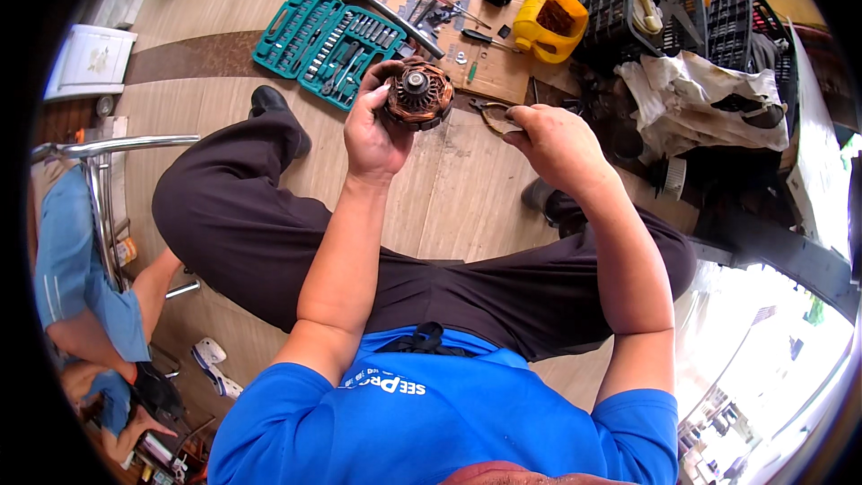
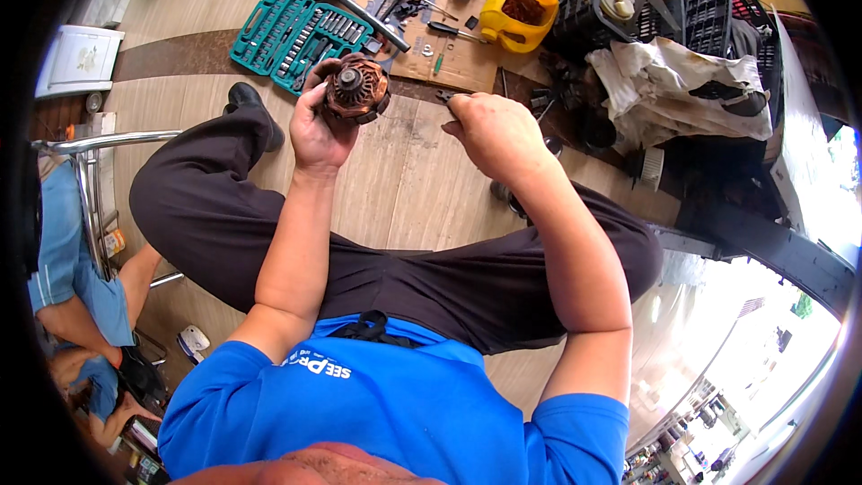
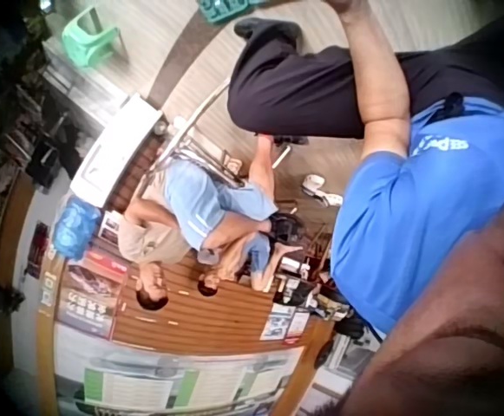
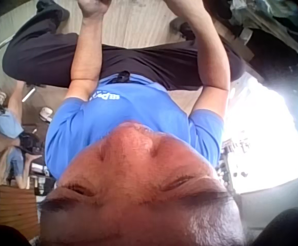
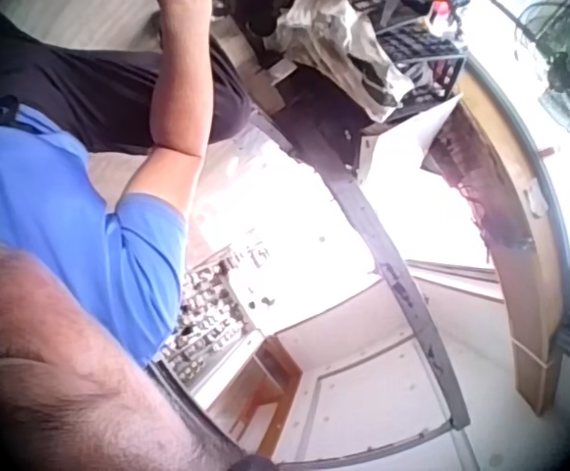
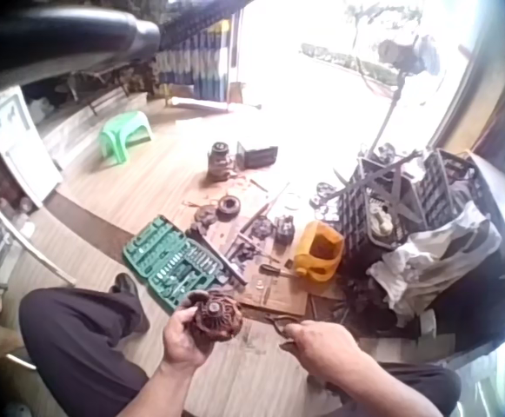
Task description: The person disassembles and repairs an electric motor component, using a screwdriver and pliers to manipulate the internal wiring and copper coils.
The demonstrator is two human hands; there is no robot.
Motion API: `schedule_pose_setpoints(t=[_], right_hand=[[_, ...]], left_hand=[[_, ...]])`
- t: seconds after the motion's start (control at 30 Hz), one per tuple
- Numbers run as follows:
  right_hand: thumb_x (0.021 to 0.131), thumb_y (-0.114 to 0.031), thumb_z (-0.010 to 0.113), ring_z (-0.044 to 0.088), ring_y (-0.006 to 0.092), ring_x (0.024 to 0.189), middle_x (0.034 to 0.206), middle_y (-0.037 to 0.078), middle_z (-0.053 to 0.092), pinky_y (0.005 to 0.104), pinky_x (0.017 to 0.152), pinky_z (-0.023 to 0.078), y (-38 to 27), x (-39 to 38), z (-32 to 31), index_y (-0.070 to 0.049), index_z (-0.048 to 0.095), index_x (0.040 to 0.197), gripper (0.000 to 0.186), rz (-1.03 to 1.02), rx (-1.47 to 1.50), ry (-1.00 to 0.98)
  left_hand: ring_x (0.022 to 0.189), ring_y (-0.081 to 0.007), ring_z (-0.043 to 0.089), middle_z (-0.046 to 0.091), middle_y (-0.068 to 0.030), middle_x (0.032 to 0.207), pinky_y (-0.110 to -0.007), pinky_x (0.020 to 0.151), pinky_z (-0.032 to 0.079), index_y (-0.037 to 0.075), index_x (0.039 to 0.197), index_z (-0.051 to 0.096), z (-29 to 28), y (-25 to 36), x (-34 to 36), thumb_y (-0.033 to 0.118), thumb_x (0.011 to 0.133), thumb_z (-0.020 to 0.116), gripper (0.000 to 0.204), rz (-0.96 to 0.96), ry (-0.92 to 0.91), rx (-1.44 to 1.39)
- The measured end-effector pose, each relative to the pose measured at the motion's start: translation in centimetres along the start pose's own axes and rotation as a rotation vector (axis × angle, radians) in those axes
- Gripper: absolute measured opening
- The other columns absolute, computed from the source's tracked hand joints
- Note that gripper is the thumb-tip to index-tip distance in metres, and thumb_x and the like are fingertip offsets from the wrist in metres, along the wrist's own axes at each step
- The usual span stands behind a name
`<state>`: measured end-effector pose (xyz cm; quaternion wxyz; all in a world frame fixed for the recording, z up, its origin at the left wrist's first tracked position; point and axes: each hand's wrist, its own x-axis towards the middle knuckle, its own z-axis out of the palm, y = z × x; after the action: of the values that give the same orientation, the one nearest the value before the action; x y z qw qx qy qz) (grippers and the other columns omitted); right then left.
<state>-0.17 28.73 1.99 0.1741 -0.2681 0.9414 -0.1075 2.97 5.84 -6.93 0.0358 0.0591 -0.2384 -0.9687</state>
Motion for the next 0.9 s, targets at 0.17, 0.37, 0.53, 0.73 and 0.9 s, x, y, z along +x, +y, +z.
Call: schedule_pose_setpoints(t=[0.17, 0.37, 0.53, 0.73, 0.9], right_hand=[[0.088, -0.027, 0.064, 0.064, 0.0333, 0.093, 0.092, 0.015, 0.066, 0.0439, 0.078, 0.049, -0.4, 0.1, -0.2, -0.004, 0.06, 0.098, 0.025, -0.017, 0.012, -0.03], [0.087, -0.025, 0.066, 0.062, 0.033, 0.097, 0.099, 0.014, 0.064, 0.0437, 0.082, 0.046, -1.1, 0.2, 0.2, -0.006, 0.057, 0.112, 0.034, -0.036, 0.036, 0.006], [0.088, -0.025, 0.066, 0.06, 0.0358, 0.098, 0.104, 0.017, 0.062, 0.043, 0.086, 0.047, -1.7, 0.1, 0.7, -0.005, 0.055, 0.123, 0.042, -0.085, 0.109, 0.082], [0.089, -0.025, 0.065, 0.061, 0.0367, 0.099, 0.106, 0.019, 0.062, 0.0433, 0.084, 0.05, -2.2, 0.3, 0.9, -0.003, 0.057, 0.121, 0.04, -0.134, 0.243, 0.111], [0.089, -0.026, 0.064, 0.062, 0.0363, 0.097, 0.103, 0.02, 0.064, 0.0429, 0.083, 0.05, -2.7, 0.6, 1.1, -0.002, 0.059, 0.116, 0.036, -0.065, 0.221, 0.109]], left_hand=[[0.114, -0.03, 0.059, 0.059, -0.0184, 0.121, -0.044, 0.1, 0.048, -0.002, 0.12, 0.051, 0.0, -0.3, 0.1, 0.012, 0.092, 0.04, 0.033, -0.051, 0.023, 0.034], [0.112, -0.0301, 0.06, 0.059, -0.0193, 0.121, -0.045, 0.099, 0.049, -0.003, 0.122, 0.05, 0.7, -0.6, -0.1, 0.011, 0.093, 0.039, 0.034, -0.081, -0.001, 0.026], [0.114, -0.0309, 0.059, 0.059, -0.0194, 0.122, -0.046, 0.099, 0.049, -0.001, 0.123, 0.05, 0.4, -0.9, -0.1, 0.012, 0.095, 0.037, 0.034, -0.113, -0.01, 0.032], [0.117, -0.0319, 0.059, 0.059, -0.0188, 0.125, -0.046, 0.099, 0.05, 0.002, 0.125, 0.051, 0.0, -1.2, -0.2, 0.016, 0.098, 0.037, 0.033, -0.185, -0.043, -0.029], [0.113, -0.0319, 0.061, 0.059, -0.0189, 0.125, -0.045, 0.096, 0.051, 0.002, 0.125, 0.051, 0.4, -1.4, -0.4, 0.016, 0.098, 0.037, 0.033, -0.179, 0.002, 0.006]])
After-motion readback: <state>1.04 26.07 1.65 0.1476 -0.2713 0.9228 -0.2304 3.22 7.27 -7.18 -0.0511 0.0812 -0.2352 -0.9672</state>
